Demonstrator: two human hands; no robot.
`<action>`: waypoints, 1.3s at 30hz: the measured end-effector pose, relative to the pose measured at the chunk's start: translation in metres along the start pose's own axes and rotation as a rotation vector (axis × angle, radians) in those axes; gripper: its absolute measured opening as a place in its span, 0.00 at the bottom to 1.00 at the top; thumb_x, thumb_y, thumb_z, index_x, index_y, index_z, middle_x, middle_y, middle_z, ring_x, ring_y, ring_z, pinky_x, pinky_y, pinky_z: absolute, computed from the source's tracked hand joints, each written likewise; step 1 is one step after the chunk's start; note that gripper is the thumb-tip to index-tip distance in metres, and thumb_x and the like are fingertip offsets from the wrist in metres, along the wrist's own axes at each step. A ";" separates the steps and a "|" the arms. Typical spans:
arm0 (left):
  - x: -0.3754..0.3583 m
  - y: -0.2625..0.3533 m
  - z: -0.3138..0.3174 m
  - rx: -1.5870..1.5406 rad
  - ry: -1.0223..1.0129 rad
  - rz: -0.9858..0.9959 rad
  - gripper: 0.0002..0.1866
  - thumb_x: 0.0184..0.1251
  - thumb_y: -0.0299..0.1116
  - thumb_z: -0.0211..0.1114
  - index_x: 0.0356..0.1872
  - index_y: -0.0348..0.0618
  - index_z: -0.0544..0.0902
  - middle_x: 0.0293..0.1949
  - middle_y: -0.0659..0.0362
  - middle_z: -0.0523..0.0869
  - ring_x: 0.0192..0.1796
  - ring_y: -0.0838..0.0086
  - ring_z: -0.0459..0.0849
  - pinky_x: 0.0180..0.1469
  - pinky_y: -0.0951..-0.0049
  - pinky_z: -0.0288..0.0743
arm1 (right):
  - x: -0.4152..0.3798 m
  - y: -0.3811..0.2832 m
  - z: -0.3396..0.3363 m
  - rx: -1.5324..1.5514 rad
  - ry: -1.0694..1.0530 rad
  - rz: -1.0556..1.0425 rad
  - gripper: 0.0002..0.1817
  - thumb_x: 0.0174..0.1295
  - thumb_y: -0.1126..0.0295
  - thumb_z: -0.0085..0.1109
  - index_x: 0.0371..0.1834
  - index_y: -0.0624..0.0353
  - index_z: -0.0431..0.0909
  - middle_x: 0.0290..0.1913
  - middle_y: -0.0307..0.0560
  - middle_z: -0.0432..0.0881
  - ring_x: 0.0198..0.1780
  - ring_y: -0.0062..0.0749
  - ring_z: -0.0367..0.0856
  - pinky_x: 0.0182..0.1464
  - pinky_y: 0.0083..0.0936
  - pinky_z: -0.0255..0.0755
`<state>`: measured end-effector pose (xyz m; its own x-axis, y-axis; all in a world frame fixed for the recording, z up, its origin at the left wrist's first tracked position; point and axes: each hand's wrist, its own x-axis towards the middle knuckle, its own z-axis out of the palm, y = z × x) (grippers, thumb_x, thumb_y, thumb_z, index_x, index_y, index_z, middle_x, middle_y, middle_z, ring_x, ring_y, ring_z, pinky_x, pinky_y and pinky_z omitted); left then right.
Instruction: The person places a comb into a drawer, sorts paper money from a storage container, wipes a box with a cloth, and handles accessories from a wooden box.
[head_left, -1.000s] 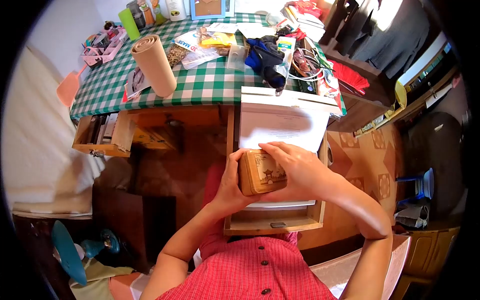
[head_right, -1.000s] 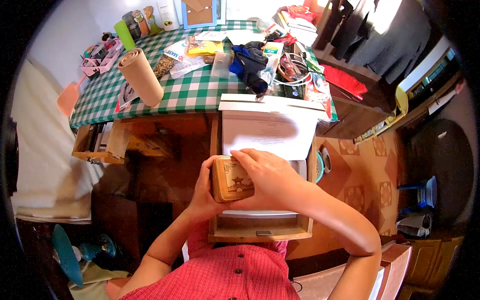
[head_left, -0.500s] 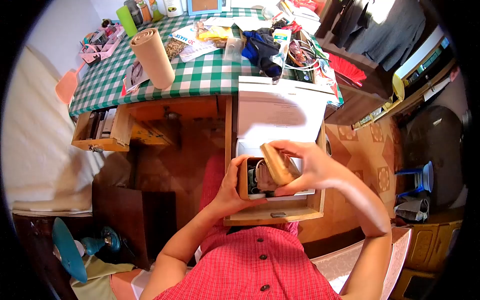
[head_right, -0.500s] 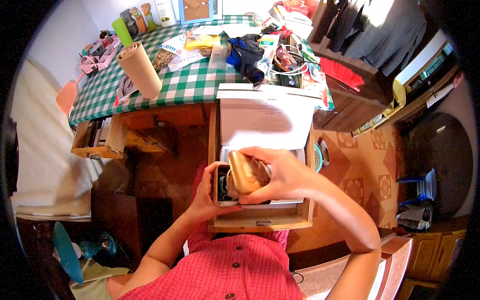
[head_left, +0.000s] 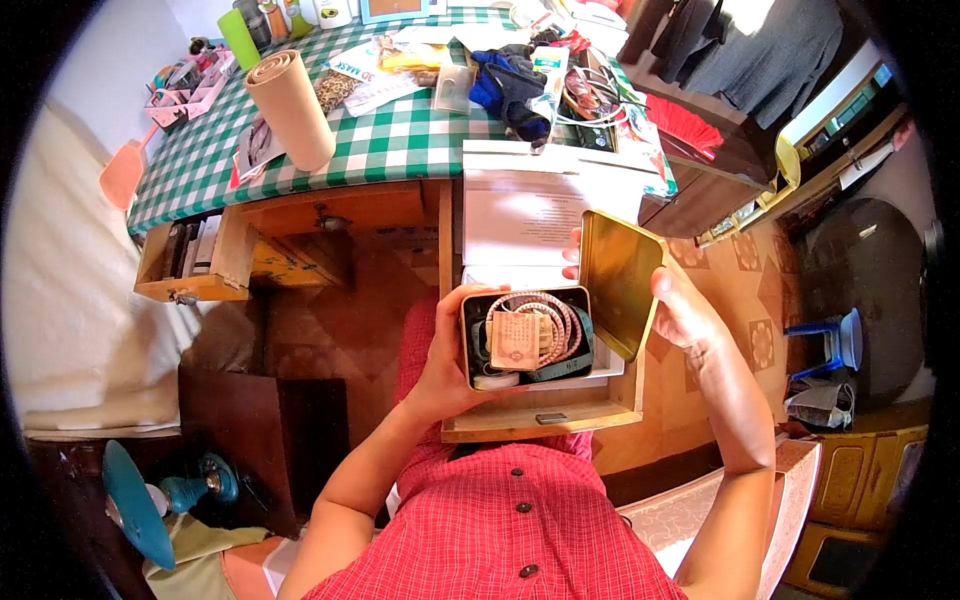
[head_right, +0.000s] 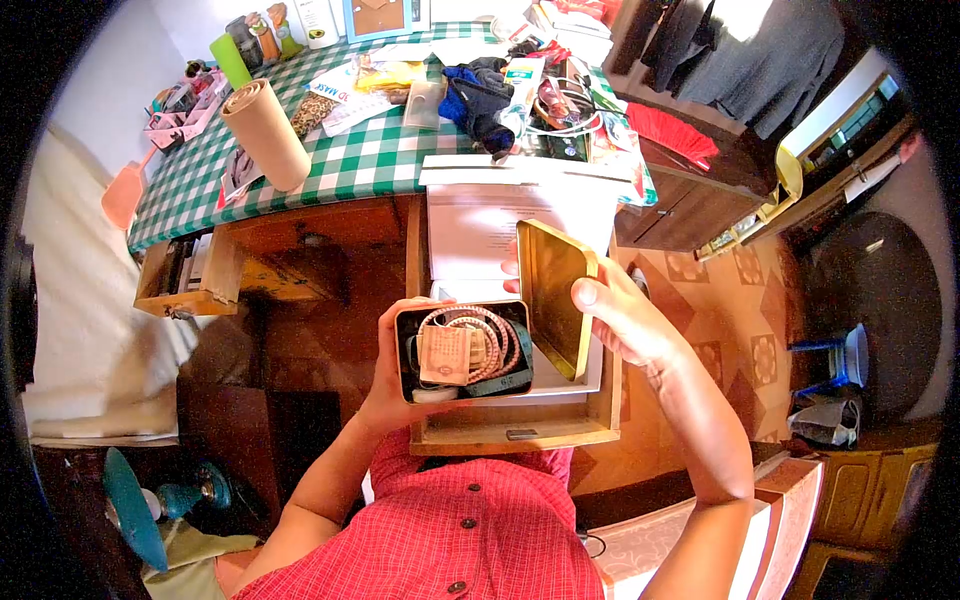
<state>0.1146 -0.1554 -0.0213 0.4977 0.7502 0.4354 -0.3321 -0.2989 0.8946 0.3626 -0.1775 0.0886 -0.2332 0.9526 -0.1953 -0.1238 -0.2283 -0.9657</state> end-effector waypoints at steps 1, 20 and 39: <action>0.000 0.000 0.000 0.001 0.008 0.010 0.55 0.38 0.26 0.82 0.68 0.43 0.53 0.64 0.51 0.65 0.67 0.65 0.67 0.68 0.66 0.62 | -0.001 -0.001 0.000 -0.010 0.011 0.013 0.63 0.39 0.28 0.66 0.72 0.62 0.56 0.66 0.54 0.69 0.65 0.47 0.71 0.65 0.41 0.67; 0.011 0.003 -0.001 0.033 0.042 0.064 0.53 0.38 0.23 0.80 0.68 0.45 0.54 0.65 0.51 0.65 0.68 0.64 0.66 0.68 0.66 0.62 | 0.008 0.013 -0.005 0.136 -0.020 -0.066 0.50 0.55 0.36 0.60 0.72 0.62 0.56 0.65 0.55 0.72 0.65 0.41 0.72 0.65 0.35 0.68; 0.004 0.000 -0.072 0.129 0.405 0.062 0.54 0.38 0.24 0.81 0.67 0.50 0.54 0.67 0.54 0.60 0.71 0.59 0.63 0.70 0.56 0.64 | 0.195 -0.061 0.051 -0.343 0.194 -0.338 0.38 0.54 0.42 0.66 0.61 0.57 0.71 0.52 0.43 0.78 0.57 0.25 0.73 0.61 0.28 0.63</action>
<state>0.0586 -0.1098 -0.0272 0.1166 0.8917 0.4374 -0.2353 -0.4031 0.8844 0.2757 0.0120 0.1185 -0.0482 0.9889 0.1404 0.1698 0.1466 -0.9745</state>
